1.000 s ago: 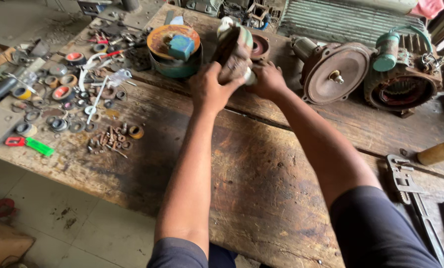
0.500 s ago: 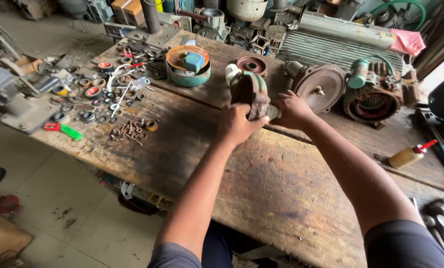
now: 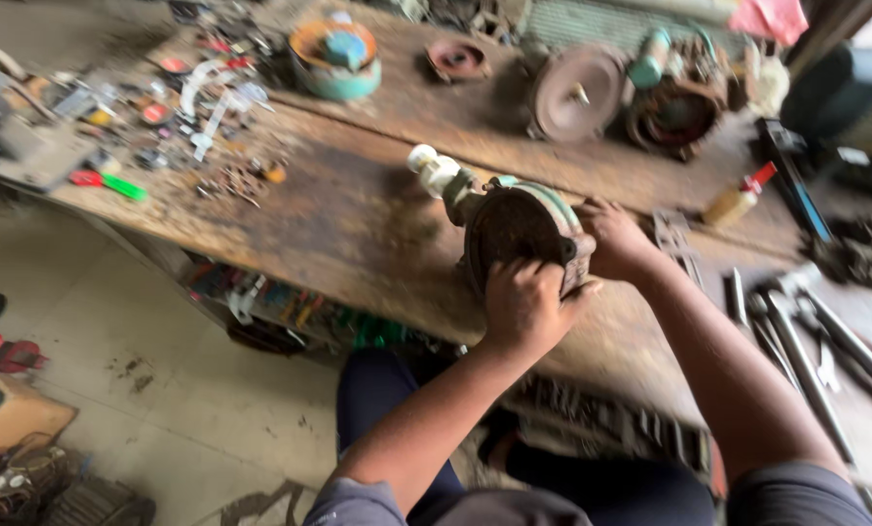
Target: The person takes a pipe wrench from a wall tool rack, clamps it onto a cylindrical component seated in a pump housing on the workbench, and turns it to loosen the part. They then lift the component out, set the housing pieces aside, and scrape rust from the inside of a green pump cover with a metal tool.
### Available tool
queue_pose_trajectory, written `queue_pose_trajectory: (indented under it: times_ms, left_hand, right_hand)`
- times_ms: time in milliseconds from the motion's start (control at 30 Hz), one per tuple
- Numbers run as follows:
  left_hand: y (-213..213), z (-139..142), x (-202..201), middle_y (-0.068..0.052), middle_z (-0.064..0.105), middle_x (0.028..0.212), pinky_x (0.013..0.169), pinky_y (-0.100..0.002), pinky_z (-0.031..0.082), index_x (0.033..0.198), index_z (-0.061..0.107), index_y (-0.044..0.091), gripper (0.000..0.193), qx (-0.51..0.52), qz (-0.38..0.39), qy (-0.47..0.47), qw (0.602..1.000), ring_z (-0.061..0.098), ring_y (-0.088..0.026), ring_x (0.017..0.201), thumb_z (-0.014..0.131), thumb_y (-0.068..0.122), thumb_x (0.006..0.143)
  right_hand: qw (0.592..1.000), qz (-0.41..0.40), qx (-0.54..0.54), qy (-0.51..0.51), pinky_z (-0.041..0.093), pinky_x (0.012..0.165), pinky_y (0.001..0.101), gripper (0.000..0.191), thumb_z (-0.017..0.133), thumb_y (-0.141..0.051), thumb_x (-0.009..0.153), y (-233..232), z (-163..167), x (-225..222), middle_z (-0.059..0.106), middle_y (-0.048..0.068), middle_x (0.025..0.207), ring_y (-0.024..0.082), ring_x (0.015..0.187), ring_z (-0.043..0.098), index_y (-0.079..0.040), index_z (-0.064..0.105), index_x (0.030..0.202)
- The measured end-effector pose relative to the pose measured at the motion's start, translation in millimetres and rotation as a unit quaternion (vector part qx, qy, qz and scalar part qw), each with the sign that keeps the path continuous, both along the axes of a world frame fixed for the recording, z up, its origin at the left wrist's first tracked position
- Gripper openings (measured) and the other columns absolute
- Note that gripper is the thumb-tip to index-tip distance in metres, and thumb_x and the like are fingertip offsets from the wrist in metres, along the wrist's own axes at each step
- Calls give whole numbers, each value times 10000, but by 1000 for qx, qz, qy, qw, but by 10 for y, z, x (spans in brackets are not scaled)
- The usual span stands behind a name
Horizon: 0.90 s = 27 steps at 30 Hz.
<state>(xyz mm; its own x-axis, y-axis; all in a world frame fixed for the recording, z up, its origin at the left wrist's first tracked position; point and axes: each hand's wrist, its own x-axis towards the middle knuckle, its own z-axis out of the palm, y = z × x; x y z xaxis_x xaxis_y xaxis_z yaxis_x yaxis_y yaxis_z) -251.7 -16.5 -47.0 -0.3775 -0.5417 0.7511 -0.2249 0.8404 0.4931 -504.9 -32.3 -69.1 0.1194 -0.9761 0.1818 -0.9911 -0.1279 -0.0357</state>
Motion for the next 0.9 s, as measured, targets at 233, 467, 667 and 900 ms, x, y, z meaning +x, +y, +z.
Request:
queue_pose_trajectory:
  times_ms: [233,467,667,900]
  left_hand:
    - [638,91,-488,-119,682,667,677,-481,492,673,655,101,442,45,-10,-112,993,666,-288,614,743,487,869]
    - [567,105,-175,-84,620,565,546,-404,503,590,632,96,543,-20,-121,-47,991,626,-235,517,709,544,888]
    - [-883,13,412,-114,703,837,819,-459,563,921,717,94,699,-48,9,-93,994,690,-253,829,468,746,960]
    - [-1291,-475,175,-102,695,1076,1006,-597,404,1064,690,130,708,-112,-107,-165,974,655,-330,1070,422,784,1027]
  right_hand:
    - [995,-44,-66,-67,442,1016,453,499,714,-220,776,729,-464,-344,669,108,1277,333,1251,541,-112,679,1263]
    - [895,-134,-265,-334,518,943,361,431,718,-126,949,1721,-299,321,672,163,1292,274,1146,640,-21,606,1351]
    - [867,-159,-295,-368,542,796,328,615,800,-142,911,2244,-18,1107,675,177,1245,210,954,648,-9,488,1424]
    - [870,-202,-266,-363,612,621,332,642,794,-138,942,1968,17,1354,675,164,1176,176,824,726,-8,425,1450]
